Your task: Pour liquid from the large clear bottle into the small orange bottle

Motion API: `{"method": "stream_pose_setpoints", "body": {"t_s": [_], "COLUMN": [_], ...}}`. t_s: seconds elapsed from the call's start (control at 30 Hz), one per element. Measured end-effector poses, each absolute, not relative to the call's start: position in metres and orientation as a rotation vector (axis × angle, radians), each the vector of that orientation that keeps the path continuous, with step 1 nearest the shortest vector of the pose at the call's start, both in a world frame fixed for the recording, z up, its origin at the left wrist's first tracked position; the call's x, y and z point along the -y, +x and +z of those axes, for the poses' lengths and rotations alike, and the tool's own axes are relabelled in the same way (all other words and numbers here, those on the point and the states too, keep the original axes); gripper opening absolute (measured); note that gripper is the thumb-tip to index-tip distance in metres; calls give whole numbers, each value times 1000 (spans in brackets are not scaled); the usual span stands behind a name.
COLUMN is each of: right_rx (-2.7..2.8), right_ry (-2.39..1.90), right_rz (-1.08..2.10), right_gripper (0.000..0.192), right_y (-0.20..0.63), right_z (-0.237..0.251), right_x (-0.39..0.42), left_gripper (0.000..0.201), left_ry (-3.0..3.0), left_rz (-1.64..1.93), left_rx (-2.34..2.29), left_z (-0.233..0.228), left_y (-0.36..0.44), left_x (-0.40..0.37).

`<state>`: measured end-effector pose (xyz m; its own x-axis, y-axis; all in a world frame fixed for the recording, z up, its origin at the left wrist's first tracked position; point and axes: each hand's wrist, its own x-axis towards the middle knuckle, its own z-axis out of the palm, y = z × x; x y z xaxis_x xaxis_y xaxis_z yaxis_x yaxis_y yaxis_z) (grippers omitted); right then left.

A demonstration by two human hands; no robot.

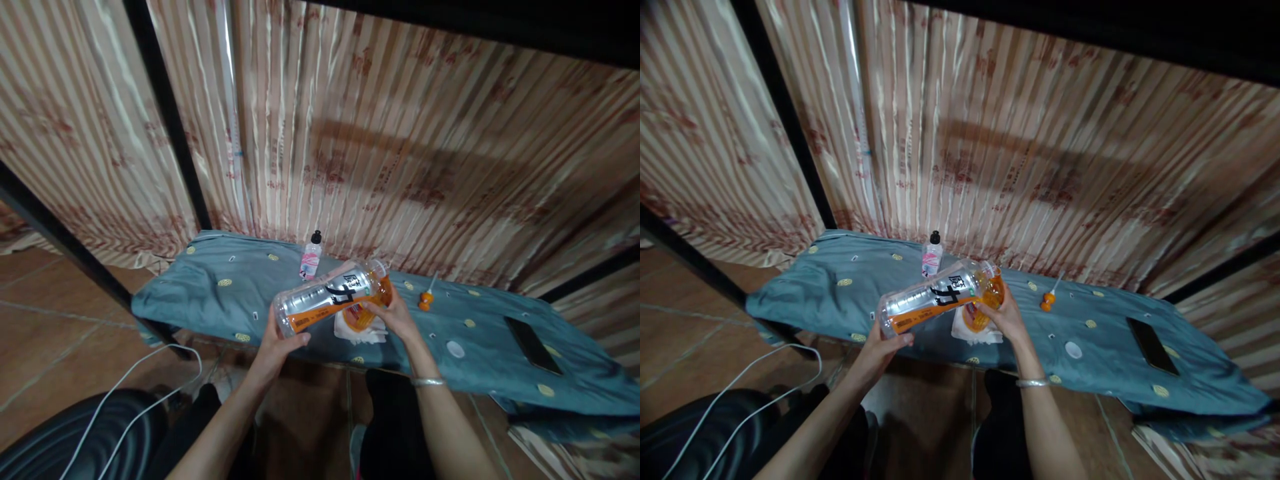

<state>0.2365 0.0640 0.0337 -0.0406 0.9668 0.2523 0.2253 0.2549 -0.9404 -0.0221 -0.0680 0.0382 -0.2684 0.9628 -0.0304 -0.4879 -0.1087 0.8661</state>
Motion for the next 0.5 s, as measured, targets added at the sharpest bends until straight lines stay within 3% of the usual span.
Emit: {"method": "stream_pose_setpoints", "body": {"t_s": [0.5], "right_rx": [1544], "right_ry": [-1139], "right_rz": [893], "right_gripper": [75], "right_y": [237], "right_z": [36], "right_x": [-65], "left_gripper": [111], "left_ry": [689], "left_rz": [1595], "left_rx": [-1028], "left_z": [40], "left_y": [-28], "left_x": [73]}}
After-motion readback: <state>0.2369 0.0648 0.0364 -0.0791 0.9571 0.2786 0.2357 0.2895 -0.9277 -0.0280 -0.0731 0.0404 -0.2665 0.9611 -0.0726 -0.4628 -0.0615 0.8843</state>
